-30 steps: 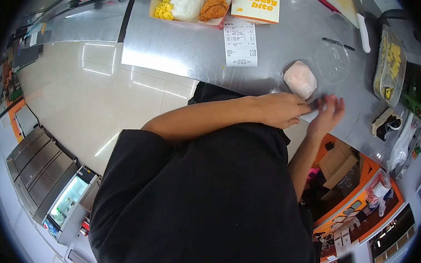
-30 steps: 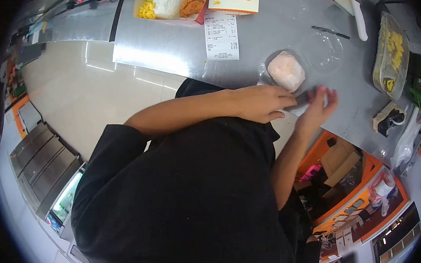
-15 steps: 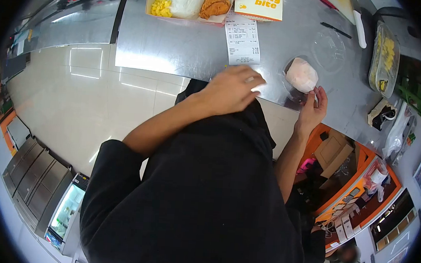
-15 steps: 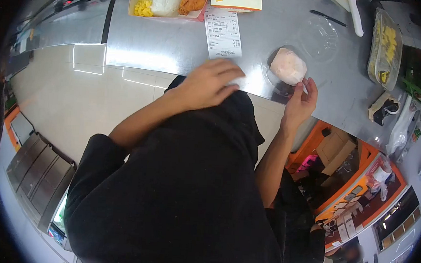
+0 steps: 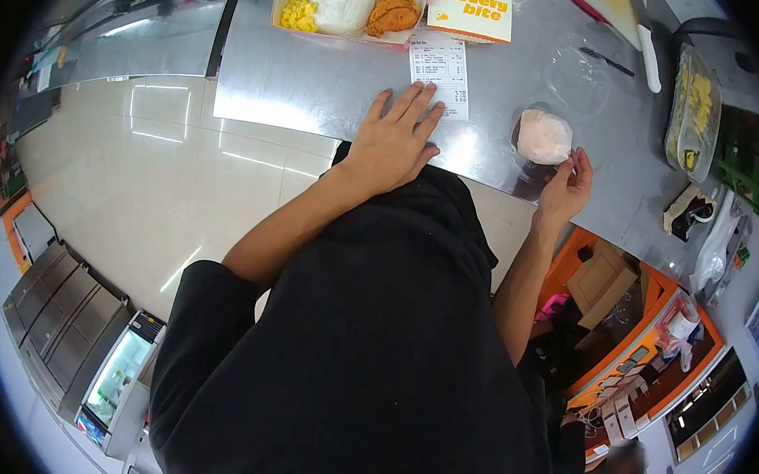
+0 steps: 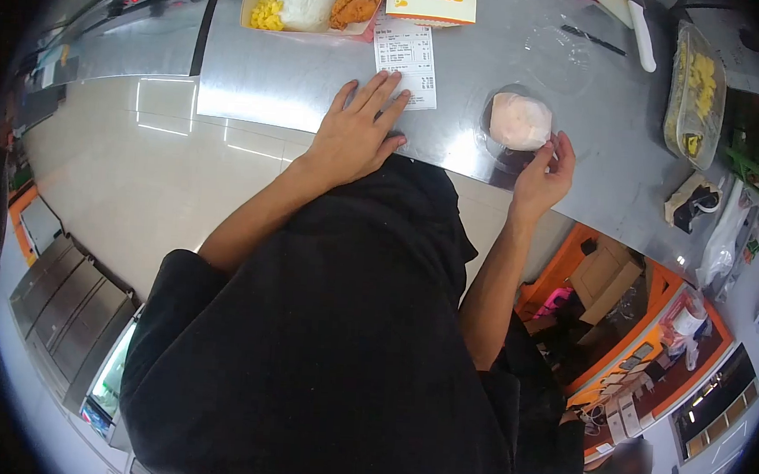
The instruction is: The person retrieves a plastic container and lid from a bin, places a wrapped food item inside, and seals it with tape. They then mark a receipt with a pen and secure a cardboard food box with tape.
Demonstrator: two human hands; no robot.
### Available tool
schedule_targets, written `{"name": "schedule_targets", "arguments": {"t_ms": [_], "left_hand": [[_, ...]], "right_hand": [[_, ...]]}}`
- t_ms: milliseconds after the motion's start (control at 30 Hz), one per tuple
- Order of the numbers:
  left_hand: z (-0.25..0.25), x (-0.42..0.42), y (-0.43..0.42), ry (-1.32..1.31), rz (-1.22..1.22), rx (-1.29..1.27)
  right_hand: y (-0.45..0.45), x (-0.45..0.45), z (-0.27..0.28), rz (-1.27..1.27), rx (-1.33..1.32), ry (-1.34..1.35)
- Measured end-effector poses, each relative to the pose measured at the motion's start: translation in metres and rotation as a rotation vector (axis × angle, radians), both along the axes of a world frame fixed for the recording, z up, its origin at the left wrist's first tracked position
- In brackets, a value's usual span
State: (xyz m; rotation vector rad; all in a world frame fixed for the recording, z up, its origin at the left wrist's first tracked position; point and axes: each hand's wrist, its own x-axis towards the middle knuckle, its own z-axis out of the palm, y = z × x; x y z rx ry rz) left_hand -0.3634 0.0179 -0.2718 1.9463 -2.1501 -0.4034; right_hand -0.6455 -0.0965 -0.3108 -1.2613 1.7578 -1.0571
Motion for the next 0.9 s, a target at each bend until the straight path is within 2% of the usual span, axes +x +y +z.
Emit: {"name": "schedule_targets", "arguments": {"t_ms": [400, 600, 667, 800, 867, 900], "left_hand": [[0.000, -0.014, 0.000, 0.018, 0.088, 0.006], [-0.024, -0.028, -0.056, 0.144, 0.263, -0.208], [-0.038, -0.038, -0.076, -0.030, 0.319, -0.257], [-0.051, -0.047, -0.080, -0.124, 0.331, -0.266], [-0.049, -0.045, -0.079, -0.076, 0.257, -0.237], [-0.048, -0.046, -0.079, -0.081, 0.260, -0.244]], "right_hand": [[-0.011, -0.002, -0.001, 0.051, -0.046, 0.022], [-0.026, -0.017, -0.003, 0.017, -0.086, 0.102], [-0.037, -0.026, 0.000, 0.019, -0.111, 0.129], [-0.051, -0.049, 0.014, -0.043, -0.013, 0.157], [-0.056, -0.055, 0.023, -0.031, -0.368, 0.769], [-0.063, -0.053, 0.024, -0.032, -0.375, 0.762]]}}
